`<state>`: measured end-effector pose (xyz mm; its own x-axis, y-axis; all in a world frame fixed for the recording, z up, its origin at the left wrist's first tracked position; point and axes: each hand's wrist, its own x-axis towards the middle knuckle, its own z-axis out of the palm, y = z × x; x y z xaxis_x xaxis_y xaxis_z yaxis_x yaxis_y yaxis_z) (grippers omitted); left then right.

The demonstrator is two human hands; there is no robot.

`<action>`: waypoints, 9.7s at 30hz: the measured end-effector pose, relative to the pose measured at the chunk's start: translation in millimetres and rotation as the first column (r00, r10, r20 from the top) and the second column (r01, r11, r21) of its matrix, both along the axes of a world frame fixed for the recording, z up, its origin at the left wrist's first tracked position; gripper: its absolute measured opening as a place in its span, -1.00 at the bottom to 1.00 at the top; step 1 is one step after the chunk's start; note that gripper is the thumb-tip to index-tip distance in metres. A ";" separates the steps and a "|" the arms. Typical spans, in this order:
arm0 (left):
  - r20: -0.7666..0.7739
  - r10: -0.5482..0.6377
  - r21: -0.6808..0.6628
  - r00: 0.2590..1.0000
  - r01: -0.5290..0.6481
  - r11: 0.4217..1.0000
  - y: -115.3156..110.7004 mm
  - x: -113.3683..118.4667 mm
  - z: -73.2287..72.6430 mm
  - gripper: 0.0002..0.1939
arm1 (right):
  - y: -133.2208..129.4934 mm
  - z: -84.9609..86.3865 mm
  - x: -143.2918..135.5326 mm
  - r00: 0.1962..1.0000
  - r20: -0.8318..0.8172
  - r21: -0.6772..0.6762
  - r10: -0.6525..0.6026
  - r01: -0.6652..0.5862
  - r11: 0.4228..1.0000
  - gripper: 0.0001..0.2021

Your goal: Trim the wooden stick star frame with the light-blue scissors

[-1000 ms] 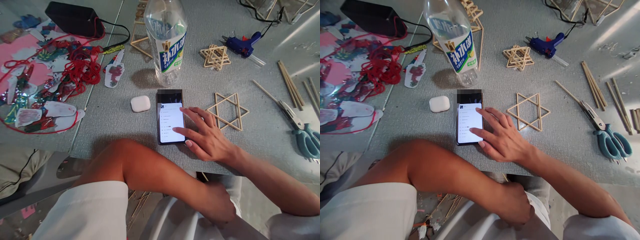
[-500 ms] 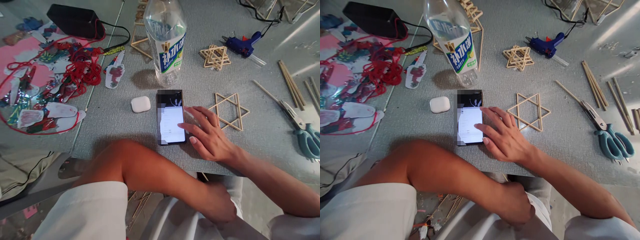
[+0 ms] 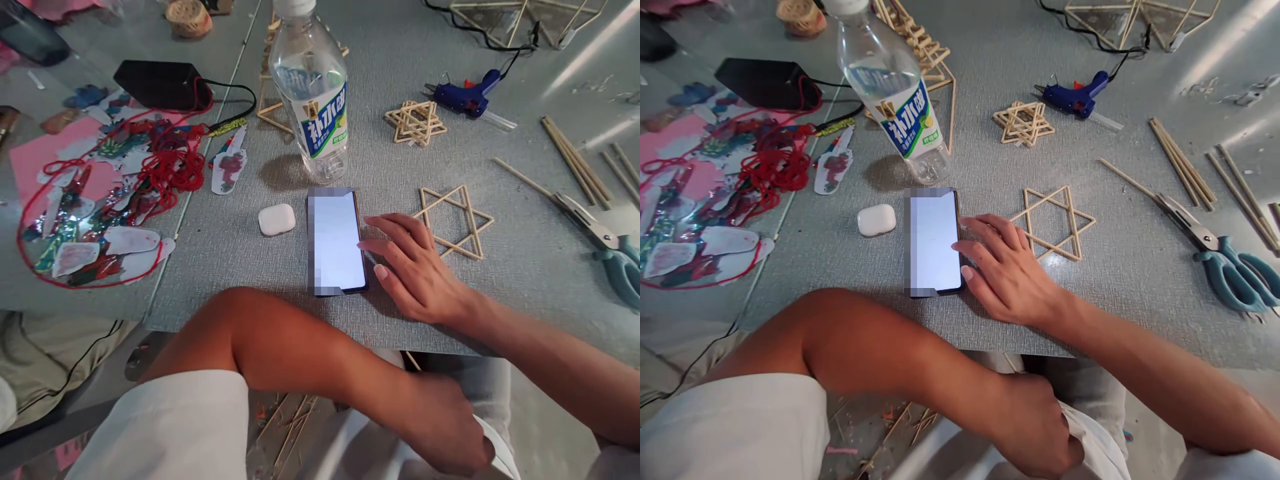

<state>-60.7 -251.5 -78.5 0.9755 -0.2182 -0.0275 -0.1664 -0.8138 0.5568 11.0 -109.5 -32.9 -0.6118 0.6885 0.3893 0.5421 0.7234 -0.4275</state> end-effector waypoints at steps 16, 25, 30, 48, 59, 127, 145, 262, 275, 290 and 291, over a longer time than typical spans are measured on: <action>0.005 -0.035 0.166 0.999 0.034 0.985 9.9 -16.2 -8.0 -0.79 | 8.2 3.0 -1.2 0.806 -0.591 0.035 -0.027 0.059 0.998 -0.87; -0.093 -0.083 0.123 0.992 0.094 0.988 17.9 -16.5 10.5 -0.71 | 4.6 3.6 -2.5 0.697 -0.715 -0.042 -0.055 0.036 0.998 -0.87; -0.009 -0.030 0.123 1.000 0.031 0.992 9.9 -14.7 -4.1 -0.73 | 9.0 3.8 -3.3 0.881 -0.464 0.110 0.089 -0.042 0.993 -0.74; -0.159 -0.005 -0.120 0.987 -0.015 0.993 17.3 0.5 12.0 -0.73 | 6.5 -6.6 -10.1 0.997 0.027 0.090 0.076 -0.078 0.993 -0.62; -0.115 0.039 -0.116 0.993 -0.052 0.992 17.9 0.5 13.5 -0.66 | 7.1 -5.8 -8.9 1.000 -0.010 0.055 -0.011 0.012 0.998 -0.64; 0.083 0.074 0.078 0.994 -0.080 0.994 -3.4 -15.3 -23.2 -0.80 | 8.1 -1.0 -7.6 0.998 -0.042 -0.055 -0.049 0.047 0.997 -0.55; -0.010 0.009 0.064 1.000 -0.008 0.998 1.2 -14.4 -19.9 -0.91 | 7.6 -1.9 -9.7 0.999 0.032 -0.032 0.012 -0.011 0.999 -0.53; 0.046 -0.010 0.204 0.999 0.000 0.979 -0.9 -16.8 -24.6 -0.83 | 6.1 1.5 -5.6 0.985 -0.114 -0.007 -0.128 0.128 0.992 -0.51; 0.112 0.006 0.192 0.994 -0.027 0.981 -9.3 -12.1 -38.1 -0.79 | 6.3 1.3 -5.9 0.989 -0.103 -0.016 -0.108 0.106 0.994 -0.48; 0.048 0.002 0.261 0.999 -0.015 0.965 3.2 -18.1 -18.7 -0.88 | 6.3 -0.7 -6.0 0.989 -0.104 0.013 -0.105 0.107 0.994 -0.49; 0.035 -0.004 0.267 0.999 -0.006 0.964 3.8 -18.5 -16.7 -0.89 | 6.3 -0.7 -5.8 0.990 -0.099 0.010 -0.104 0.105 0.994 -0.50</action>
<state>-79.1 -247.7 -95.2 0.9771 -0.2065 -0.0508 -0.1807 -0.9322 0.3136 5.2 -103.1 -33.6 -0.4952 0.7401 0.4550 0.5710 0.6720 -0.4716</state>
